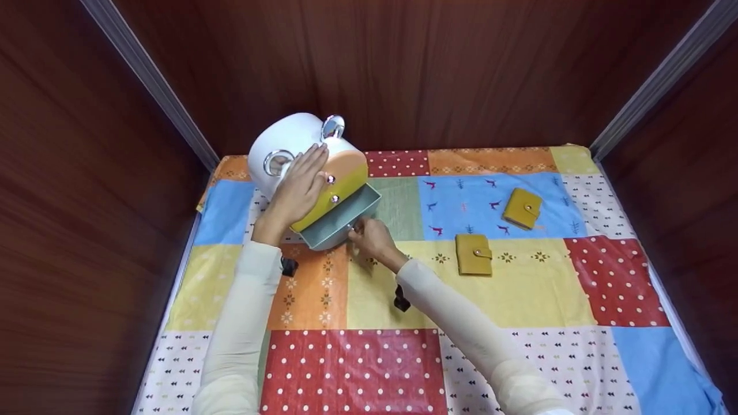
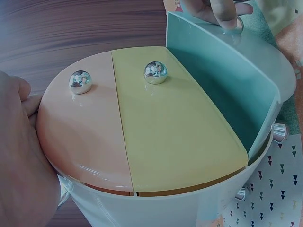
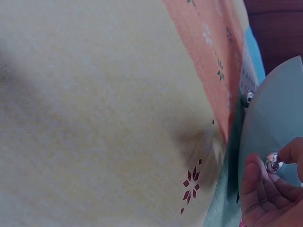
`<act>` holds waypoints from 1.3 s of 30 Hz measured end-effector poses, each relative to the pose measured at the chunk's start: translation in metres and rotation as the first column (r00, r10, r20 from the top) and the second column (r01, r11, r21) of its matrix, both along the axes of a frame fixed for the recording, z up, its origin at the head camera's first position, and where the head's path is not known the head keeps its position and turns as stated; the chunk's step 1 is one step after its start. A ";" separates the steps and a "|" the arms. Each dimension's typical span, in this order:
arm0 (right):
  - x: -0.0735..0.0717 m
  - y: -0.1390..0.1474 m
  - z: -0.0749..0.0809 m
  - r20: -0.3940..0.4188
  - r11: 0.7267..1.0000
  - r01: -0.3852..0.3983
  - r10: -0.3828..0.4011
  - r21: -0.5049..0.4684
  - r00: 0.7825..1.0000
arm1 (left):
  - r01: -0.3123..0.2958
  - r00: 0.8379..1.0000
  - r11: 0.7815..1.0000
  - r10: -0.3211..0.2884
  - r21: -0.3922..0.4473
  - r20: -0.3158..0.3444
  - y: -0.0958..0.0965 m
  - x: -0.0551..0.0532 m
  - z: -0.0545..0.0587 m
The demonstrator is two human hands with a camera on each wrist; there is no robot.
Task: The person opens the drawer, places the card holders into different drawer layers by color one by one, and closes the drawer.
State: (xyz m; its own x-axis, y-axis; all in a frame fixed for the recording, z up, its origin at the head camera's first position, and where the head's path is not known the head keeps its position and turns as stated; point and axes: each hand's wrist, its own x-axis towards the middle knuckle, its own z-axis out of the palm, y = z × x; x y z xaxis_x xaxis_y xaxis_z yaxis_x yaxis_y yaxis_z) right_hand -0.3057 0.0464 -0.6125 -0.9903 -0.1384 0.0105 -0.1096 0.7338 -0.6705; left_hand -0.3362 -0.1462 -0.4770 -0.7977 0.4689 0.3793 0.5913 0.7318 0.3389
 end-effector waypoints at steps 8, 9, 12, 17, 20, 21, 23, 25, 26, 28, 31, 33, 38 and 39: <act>0.006 0.006 -0.001 -0.016 1.000 -0.006 0.006 -0.002 1.000 | 0.005 1.000 1.000 -0.005 -0.002 -0.009 0.000 -0.001 -0.001; 0.007 0.007 -0.001 -0.019 1.000 -0.010 0.010 0.001 1.000 | 0.006 1.000 1.000 -0.006 0.003 -0.013 0.000 -0.001 -0.001; 0.009 0.009 0.000 -0.033 1.000 -0.018 0.018 0.007 0.999 | 0.008 1.000 1.000 -0.008 0.009 -0.019 0.000 -0.001 -0.001; 0.012 0.013 -0.002 -0.036 0.999 -0.040 0.040 0.001 0.999 | 0.002 1.000 1.000 -0.002 0.007 0.001 0.000 0.000 -0.002; 0.013 0.015 -0.003 -0.037 0.999 -0.045 0.045 -0.009 0.998 | -0.004 1.000 1.000 0.004 0.003 0.011 0.000 0.001 -0.001; 0.013 0.016 -0.004 -0.039 0.999 -0.044 0.044 -0.009 0.998 | -0.006 1.000 1.000 0.006 0.000 0.012 -0.001 0.000 -0.001; 0.015 0.017 -0.004 -0.035 0.999 -0.042 0.042 -0.019 0.999 | -0.008 1.000 1.000 0.008 -0.003 0.013 0.000 0.000 -0.001; 0.016 0.018 -0.004 -0.025 0.999 -0.040 0.040 -0.025 0.999 | -0.006 1.000 1.000 0.006 -0.005 0.017 0.000 0.000 -0.001; 0.017 0.019 -0.004 -0.021 0.999 -0.039 0.039 -0.023 0.999 | -0.006 1.000 1.000 0.006 -0.006 0.016 0.000 0.000 -0.001; 0.018 0.020 -0.005 -0.011 0.999 -0.037 0.036 -0.021 0.999 | -0.005 1.000 1.000 0.005 -0.008 0.019 0.000 0.001 0.000; 0.020 0.022 -0.005 -0.011 0.999 -0.031 0.031 -0.010 0.999 | -0.004 1.000 1.000 0.004 -0.005 0.012 0.000 0.001 0.000; 0.021 0.023 -0.005 -0.009 0.999 -0.033 0.033 -0.019 0.999 | -0.002 1.000 1.000 0.002 -0.002 0.008 0.000 0.001 0.000; 0.024 0.028 -0.007 -0.025 0.998 -0.049 0.048 -0.039 0.999 | 0.004 1.000 1.000 -0.004 0.003 0.000 0.000 0.000 0.000; 0.024 0.028 -0.007 -0.032 0.998 -0.052 0.051 -0.034 0.998 | 0.004 1.000 1.000 -0.004 0.007 -0.005 0.000 0.000 0.000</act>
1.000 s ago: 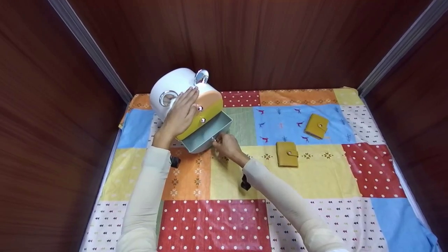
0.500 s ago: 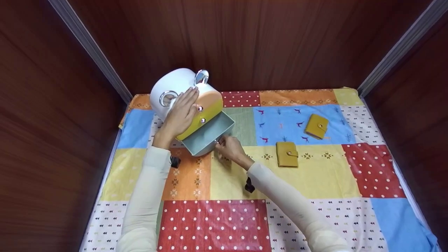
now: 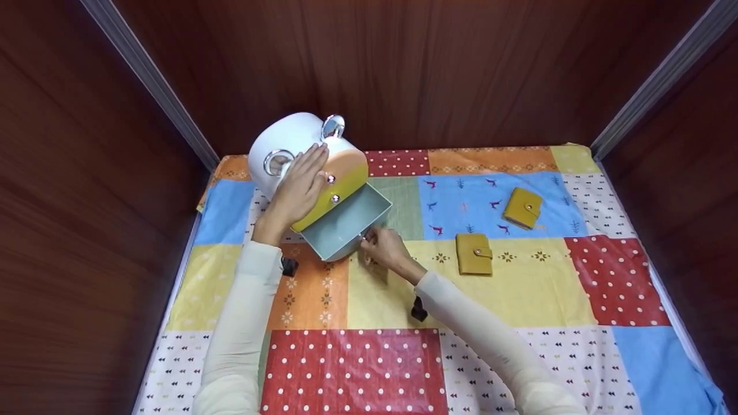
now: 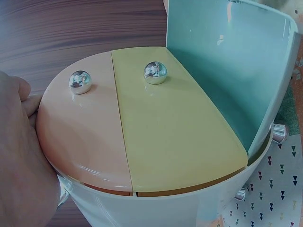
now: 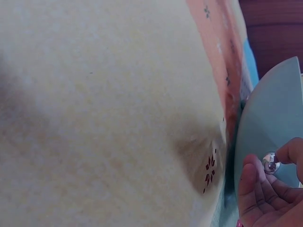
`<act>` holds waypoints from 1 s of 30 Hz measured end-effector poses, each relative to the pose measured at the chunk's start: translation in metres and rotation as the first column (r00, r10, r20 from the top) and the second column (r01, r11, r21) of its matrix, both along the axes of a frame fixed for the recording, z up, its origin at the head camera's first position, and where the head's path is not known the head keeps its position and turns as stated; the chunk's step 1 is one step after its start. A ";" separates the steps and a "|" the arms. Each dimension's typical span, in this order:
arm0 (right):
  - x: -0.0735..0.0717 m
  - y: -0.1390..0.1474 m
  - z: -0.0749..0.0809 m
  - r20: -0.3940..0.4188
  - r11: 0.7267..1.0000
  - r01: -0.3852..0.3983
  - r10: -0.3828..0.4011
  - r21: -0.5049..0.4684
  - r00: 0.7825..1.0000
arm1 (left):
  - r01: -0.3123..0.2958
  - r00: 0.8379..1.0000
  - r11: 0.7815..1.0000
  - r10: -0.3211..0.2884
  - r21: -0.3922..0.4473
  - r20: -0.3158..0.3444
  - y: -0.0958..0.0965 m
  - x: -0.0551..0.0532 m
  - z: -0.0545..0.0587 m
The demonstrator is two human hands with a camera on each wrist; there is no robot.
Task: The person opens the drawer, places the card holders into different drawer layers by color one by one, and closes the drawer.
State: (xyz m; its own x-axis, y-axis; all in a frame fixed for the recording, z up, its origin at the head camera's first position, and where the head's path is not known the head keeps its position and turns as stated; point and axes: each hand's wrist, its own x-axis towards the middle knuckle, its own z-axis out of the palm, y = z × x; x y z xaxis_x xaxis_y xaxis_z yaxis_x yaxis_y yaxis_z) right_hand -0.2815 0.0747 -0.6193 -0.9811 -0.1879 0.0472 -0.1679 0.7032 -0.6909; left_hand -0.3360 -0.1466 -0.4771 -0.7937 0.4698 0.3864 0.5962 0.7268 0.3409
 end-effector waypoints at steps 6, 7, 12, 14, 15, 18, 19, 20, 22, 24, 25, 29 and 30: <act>0.001 0.005 -0.002 -0.035 1.000 0.009 -0.008 0.029 0.999 | -0.008 1.000 1.000 0.008 -0.002 0.004 0.000 0.001 -0.001; 0.001 0.006 -0.003 -0.036 1.000 0.009 -0.008 0.028 0.999 | -0.011 1.000 1.000 0.011 -0.006 0.009 0.000 0.001 -0.001; 0.003 0.010 -0.002 -0.042 1.000 0.005 -0.004 0.024 0.999 | -0.017 1.000 1.000 0.017 -0.004 0.015 0.000 0.001 0.000; 0.004 0.011 -0.002 -0.041 1.000 0.003 -0.002 0.026 0.999 | -0.017 1.000 1.000 0.017 -0.004 0.016 0.000 0.001 0.000; 0.004 0.011 -0.002 -0.040 1.000 0.004 -0.003 0.028 0.999 | -0.016 1.000 1.000 0.016 -0.001 0.014 0.001 0.002 0.000; 0.006 0.012 -0.001 -0.040 1.000 0.000 0.001 0.029 0.999 | -0.015 1.000 1.000 0.015 -0.001 0.014 0.001 0.001 0.000; 0.007 0.012 -0.001 -0.040 1.000 -0.003 0.004 0.027 0.999 | -0.014 1.000 1.000 0.014 -0.001 0.015 0.001 0.001 0.000; 0.008 0.012 -0.001 -0.041 1.000 -0.003 0.004 0.027 0.999 | -0.012 1.000 1.000 0.012 0.001 0.015 0.000 0.001 0.000; 0.009 0.012 -0.002 -0.042 1.000 -0.004 0.006 0.030 0.999 | -0.009 1.000 1.000 0.009 0.002 0.015 0.000 0.000 0.000; 0.010 0.012 -0.003 -0.042 0.999 -0.004 0.005 0.035 0.999 | -0.005 1.000 1.000 0.005 0.004 0.015 0.000 0.000 0.001; 0.010 0.012 -0.003 -0.043 0.999 -0.005 0.006 0.035 0.999 | -0.005 1.000 1.000 0.005 0.004 0.014 0.000 0.000 0.000; 0.012 0.013 -0.005 -0.036 0.999 -0.011 0.012 0.031 0.999 | -0.005 1.000 1.000 0.005 0.001 0.011 0.000 0.000 -0.001; 0.012 0.013 -0.005 -0.036 1.000 -0.014 0.015 0.026 0.999 | -0.005 1.000 1.000 0.005 0.001 0.009 -0.001 0.000 -0.001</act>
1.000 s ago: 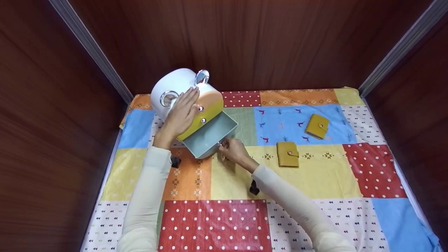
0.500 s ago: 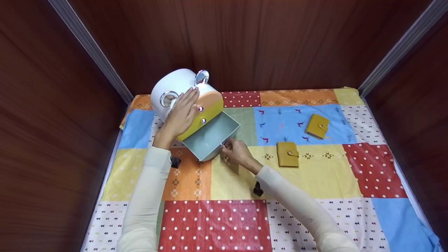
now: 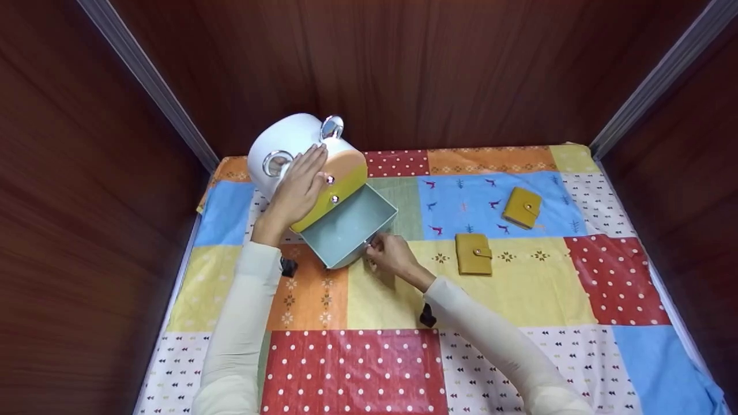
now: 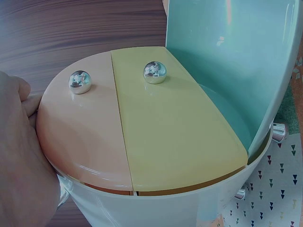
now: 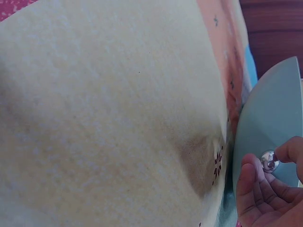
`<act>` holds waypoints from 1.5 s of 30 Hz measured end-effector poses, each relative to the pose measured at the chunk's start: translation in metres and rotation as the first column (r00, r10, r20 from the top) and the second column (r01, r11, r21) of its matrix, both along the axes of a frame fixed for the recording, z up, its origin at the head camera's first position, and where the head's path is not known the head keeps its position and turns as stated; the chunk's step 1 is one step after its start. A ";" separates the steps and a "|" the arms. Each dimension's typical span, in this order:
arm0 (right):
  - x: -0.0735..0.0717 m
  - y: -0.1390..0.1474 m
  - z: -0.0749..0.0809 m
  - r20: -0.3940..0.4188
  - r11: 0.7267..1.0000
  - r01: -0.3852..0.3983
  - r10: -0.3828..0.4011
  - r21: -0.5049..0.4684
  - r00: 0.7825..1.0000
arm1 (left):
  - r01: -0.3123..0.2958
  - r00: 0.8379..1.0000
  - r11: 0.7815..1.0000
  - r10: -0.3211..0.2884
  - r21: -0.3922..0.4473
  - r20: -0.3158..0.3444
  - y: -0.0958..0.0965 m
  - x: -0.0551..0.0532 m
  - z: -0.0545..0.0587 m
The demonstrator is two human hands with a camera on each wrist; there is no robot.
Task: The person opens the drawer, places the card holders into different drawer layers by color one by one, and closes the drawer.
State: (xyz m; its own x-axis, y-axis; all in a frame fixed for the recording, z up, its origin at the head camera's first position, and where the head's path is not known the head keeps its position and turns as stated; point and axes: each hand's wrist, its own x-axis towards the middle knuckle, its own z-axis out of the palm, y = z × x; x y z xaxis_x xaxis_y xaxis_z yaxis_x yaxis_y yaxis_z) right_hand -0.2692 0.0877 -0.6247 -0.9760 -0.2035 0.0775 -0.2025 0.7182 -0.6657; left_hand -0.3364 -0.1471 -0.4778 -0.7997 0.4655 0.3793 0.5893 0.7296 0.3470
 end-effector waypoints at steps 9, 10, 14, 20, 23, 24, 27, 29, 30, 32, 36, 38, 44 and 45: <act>0.002 0.003 -0.001 0.005 1.000 0.004 -0.004 -0.015 1.000 | -0.001 1.000 1.000 0.001 -0.004 0.004 0.000 0.001 0.000; 0.003 0.004 -0.001 0.008 1.000 0.004 -0.004 -0.015 1.000 | -0.002 1.000 1.000 0.002 -0.005 0.004 0.000 0.000 0.000; 0.004 0.005 -0.002 0.016 1.000 0.004 -0.003 -0.011 1.000 | -0.005 1.000 1.000 0.005 -0.007 0.006 0.000 0.000 0.000; 0.007 0.006 -0.004 0.019 1.000 0.010 -0.010 -0.005 1.000 | -0.007 1.000 1.000 0.007 -0.001 0.009 0.000 0.000 -0.001; 0.007 0.006 -0.004 0.021 1.000 0.010 -0.010 -0.006 1.000 | -0.009 1.000 1.000 0.009 0.002 0.016 0.000 -0.001 -0.001; 0.007 0.006 -0.005 0.021 1.000 0.009 -0.008 -0.007 1.000 | -0.010 1.000 1.000 0.010 0.003 0.017 0.000 -0.001 -0.002; 0.008 0.007 -0.005 0.034 1.000 0.007 -0.006 -0.019 0.999 | -0.011 1.000 1.000 0.011 0.005 0.014 0.000 -0.001 -0.002; 0.008 0.007 -0.005 0.044 0.999 0.006 -0.005 -0.031 0.999 | -0.008 1.000 1.000 0.008 0.006 0.008 0.000 0.000 -0.002; 0.008 0.007 -0.005 0.044 0.999 0.004 -0.003 -0.037 0.999 | -0.005 1.000 1.000 0.005 0.009 0.003 0.000 0.000 -0.002; 0.009 0.008 -0.006 0.040 0.999 -0.001 0.003 -0.047 0.999 | 0.003 1.000 1.000 -0.003 0.012 -0.009 -0.001 -0.001 -0.002; 0.009 0.009 -0.006 0.028 0.998 -0.012 0.013 -0.059 1.000 | 0.009 1.000 1.000 -0.009 0.013 -0.021 -0.001 -0.001 -0.002; 0.010 0.010 -0.005 0.040 0.997 -0.017 0.020 -0.071 0.999 | 0.005 1.000 1.000 -0.005 0.008 -0.017 -0.001 -0.001 -0.002; 0.010 0.016 0.000 0.061 0.994 -0.017 0.024 -0.107 0.998 | -0.013 1.000 1.000 0.013 -0.004 0.009 0.000 0.000 0.000; 0.010 0.018 0.001 0.058 0.994 -0.014 0.021 -0.112 0.998 | -0.013 1.000 1.000 0.013 -0.004 0.010 0.000 0.001 0.000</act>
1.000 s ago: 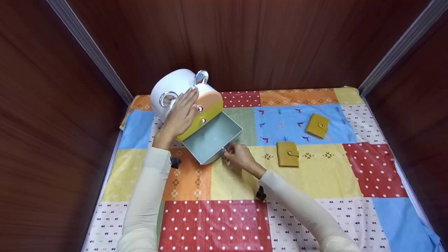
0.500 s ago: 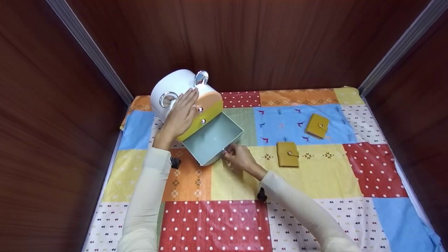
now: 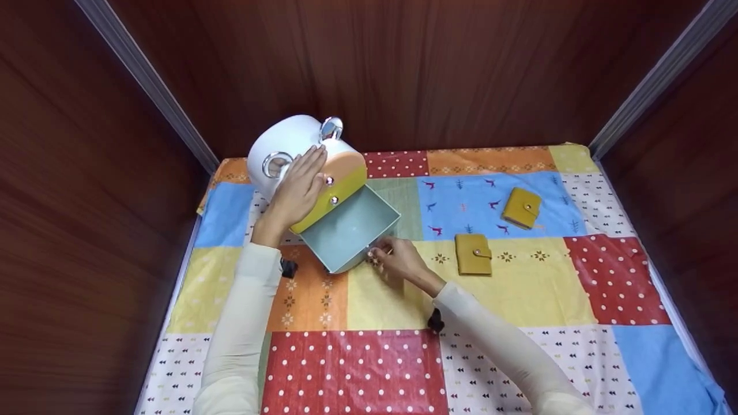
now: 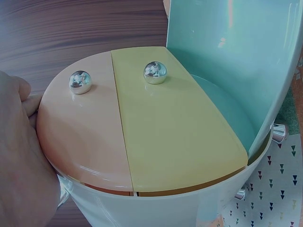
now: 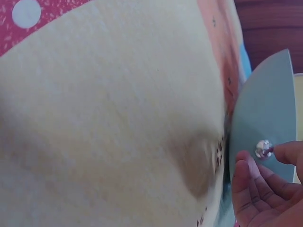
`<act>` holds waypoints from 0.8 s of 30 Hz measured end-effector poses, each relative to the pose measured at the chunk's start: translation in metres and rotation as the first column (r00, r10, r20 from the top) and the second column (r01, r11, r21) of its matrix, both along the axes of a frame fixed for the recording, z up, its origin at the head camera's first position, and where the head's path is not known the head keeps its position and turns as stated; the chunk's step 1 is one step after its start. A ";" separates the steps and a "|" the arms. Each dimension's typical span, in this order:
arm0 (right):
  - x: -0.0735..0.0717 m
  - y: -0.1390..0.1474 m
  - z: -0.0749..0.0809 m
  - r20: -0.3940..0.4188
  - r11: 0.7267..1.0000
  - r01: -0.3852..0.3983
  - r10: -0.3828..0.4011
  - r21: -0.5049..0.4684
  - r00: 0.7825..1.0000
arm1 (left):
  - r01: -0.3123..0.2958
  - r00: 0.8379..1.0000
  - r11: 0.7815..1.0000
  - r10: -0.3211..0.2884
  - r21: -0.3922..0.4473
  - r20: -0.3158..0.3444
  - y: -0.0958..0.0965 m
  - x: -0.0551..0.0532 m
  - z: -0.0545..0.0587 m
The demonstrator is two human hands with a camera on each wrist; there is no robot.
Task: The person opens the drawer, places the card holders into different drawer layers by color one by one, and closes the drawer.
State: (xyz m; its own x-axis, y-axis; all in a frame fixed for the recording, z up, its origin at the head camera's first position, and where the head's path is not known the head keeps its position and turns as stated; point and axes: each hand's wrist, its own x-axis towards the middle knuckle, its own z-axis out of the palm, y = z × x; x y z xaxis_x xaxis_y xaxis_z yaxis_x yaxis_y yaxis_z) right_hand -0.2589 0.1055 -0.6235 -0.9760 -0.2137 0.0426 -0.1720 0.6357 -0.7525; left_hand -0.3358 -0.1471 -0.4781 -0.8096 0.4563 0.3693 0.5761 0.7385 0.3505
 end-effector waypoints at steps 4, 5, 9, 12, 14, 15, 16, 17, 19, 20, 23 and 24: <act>0.000 0.006 0.005 -0.004 1.000 0.022 -0.022 -0.007 1.000 | 0.004 1.000 1.000 -0.004 0.004 -0.003 0.000 0.000 0.000; -0.001 0.008 0.006 -0.007 1.000 0.024 -0.025 -0.011 1.000 | 0.004 1.000 1.000 -0.004 0.004 -0.001 0.000 0.000 0.000; -0.003 0.014 0.010 -0.032 0.999 0.033 -0.034 -0.025 0.999 | 0.005 1.000 1.000 -0.005 0.008 0.003 0.000 0.001 0.000; -0.004 0.018 0.013 -0.048 0.998 0.038 -0.040 -0.047 0.998 | 0.008 1.000 1.000 -0.008 0.007 0.003 0.000 0.000 0.000; -0.005 0.021 0.015 -0.050 0.997 0.044 -0.046 -0.056 0.998 | 0.009 1.000 1.000 -0.009 0.007 0.002 0.000 0.000 0.000; -0.005 0.023 0.016 -0.049 0.997 0.046 -0.049 -0.063 0.998 | 0.009 1.000 1.000 -0.009 0.007 0.001 0.000 0.000 0.000; -0.005 0.024 0.017 -0.046 0.996 0.046 -0.050 -0.071 0.998 | 0.010 1.000 1.000 -0.010 0.006 0.002 0.000 0.000 0.000; -0.005 0.025 0.018 -0.044 0.996 0.047 -0.051 -0.073 0.998 | 0.008 1.000 1.000 -0.008 0.005 0.001 0.000 -0.001 0.000; -0.005 0.028 0.021 -0.036 0.995 0.045 -0.048 -0.087 0.998 | 0.005 1.000 1.000 -0.005 0.005 0.004 0.000 0.000 0.001; -0.005 0.029 0.022 -0.032 0.994 0.041 -0.045 -0.099 0.998 | 0.004 1.000 1.000 -0.004 0.005 0.005 0.000 0.000 0.001; -0.004 0.032 0.025 -0.016 0.990 0.037 -0.039 -0.134 0.999 | 0.002 1.000 1.000 -0.002 0.002 0.008 0.000 0.000 0.001; -0.004 0.033 0.026 -0.009 0.988 0.037 -0.039 -0.149 0.999 | 0.001 1.000 1.000 -0.001 0.002 0.009 0.000 0.000 0.001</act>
State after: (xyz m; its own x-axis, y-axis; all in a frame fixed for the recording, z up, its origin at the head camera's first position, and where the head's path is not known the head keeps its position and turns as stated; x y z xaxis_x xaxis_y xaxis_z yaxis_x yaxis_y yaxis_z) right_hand -0.2631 0.1388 -0.5977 -0.9826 -0.1667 0.0823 -0.1589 0.5232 -0.8372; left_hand -0.3360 -0.1471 -0.4770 -0.8123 0.4566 0.3628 0.5738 0.7371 0.3570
